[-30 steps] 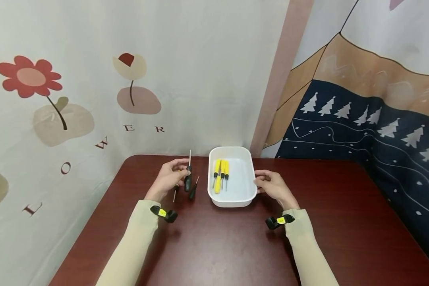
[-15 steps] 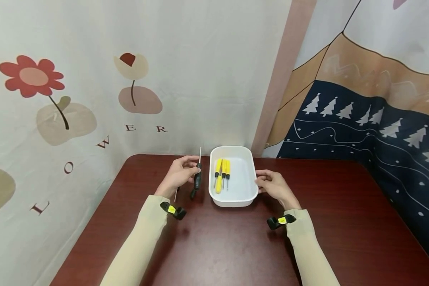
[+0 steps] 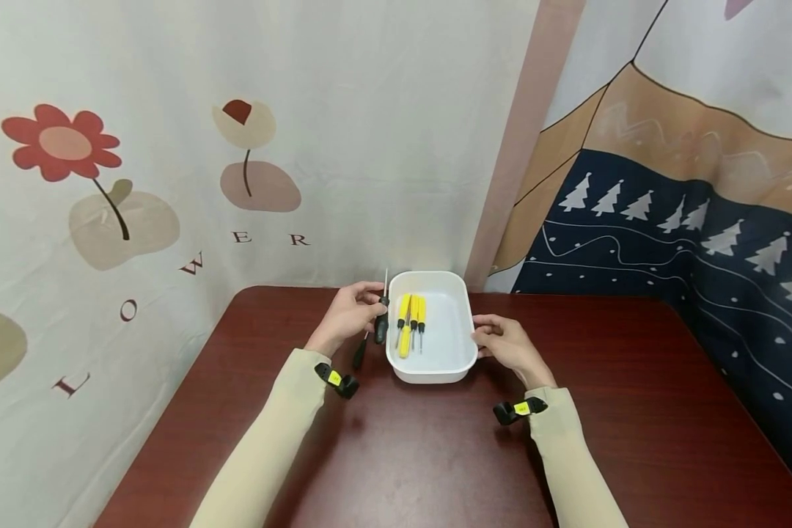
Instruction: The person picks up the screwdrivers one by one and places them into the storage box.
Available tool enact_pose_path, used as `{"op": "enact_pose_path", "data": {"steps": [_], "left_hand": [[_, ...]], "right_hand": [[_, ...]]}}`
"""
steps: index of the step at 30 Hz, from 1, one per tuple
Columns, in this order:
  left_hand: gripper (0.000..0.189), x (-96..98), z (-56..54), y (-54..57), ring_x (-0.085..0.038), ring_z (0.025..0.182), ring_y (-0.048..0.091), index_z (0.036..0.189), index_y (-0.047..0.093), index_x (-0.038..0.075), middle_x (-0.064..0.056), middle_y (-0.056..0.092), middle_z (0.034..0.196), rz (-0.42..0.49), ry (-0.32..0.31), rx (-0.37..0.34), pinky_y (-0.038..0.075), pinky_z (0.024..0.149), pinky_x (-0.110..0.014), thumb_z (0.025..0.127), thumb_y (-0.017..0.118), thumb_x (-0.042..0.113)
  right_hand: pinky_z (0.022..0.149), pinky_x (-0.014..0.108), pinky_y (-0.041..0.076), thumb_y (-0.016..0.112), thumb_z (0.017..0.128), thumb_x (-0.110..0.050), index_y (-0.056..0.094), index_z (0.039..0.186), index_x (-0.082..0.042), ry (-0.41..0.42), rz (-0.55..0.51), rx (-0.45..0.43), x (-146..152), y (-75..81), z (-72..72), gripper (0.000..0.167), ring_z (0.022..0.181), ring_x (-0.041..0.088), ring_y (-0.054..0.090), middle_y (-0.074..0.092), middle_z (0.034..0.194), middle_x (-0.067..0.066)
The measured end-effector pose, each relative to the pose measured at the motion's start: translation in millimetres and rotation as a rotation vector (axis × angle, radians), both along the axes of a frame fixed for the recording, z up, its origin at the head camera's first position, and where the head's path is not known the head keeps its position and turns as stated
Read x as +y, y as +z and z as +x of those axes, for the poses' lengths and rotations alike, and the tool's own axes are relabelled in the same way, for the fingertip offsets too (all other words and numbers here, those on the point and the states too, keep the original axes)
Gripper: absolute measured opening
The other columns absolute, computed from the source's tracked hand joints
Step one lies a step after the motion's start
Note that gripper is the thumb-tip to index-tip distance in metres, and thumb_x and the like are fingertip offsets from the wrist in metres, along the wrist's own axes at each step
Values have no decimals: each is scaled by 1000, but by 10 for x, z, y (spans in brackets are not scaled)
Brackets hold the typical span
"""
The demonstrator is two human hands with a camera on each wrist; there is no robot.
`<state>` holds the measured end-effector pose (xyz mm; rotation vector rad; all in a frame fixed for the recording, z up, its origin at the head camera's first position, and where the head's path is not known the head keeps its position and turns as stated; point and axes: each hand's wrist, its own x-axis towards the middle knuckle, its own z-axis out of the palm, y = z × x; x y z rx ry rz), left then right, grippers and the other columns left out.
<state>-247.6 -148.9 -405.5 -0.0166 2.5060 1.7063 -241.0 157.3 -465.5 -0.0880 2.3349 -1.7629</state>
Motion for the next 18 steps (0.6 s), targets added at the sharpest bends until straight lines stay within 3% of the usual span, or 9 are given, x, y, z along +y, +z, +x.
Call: {"op": "enact_pose_path", "data": {"steps": [7, 18], "left_hand": [[52, 128, -45, 45, -22, 85, 68, 147, 54, 9, -14, 61, 117, -32, -17, -39, 64, 82, -49, 96, 68, 11], [49, 313, -113, 34, -22, 87, 65, 143, 58, 11, -13, 60, 116, -133, -39, -65, 63, 75, -41, 95, 69, 13]], "right_hand": [[69, 24, 61, 65, 98, -6, 57, 139, 6, 3, 5, -3, -9, 18, 7, 44, 80, 19, 67, 65, 111, 22], [69, 24, 61, 65, 98, -6, 56, 139, 7, 5, 6, 6, -7, 3, 8, 44, 78, 16, 66, 66, 108, 19]]}}
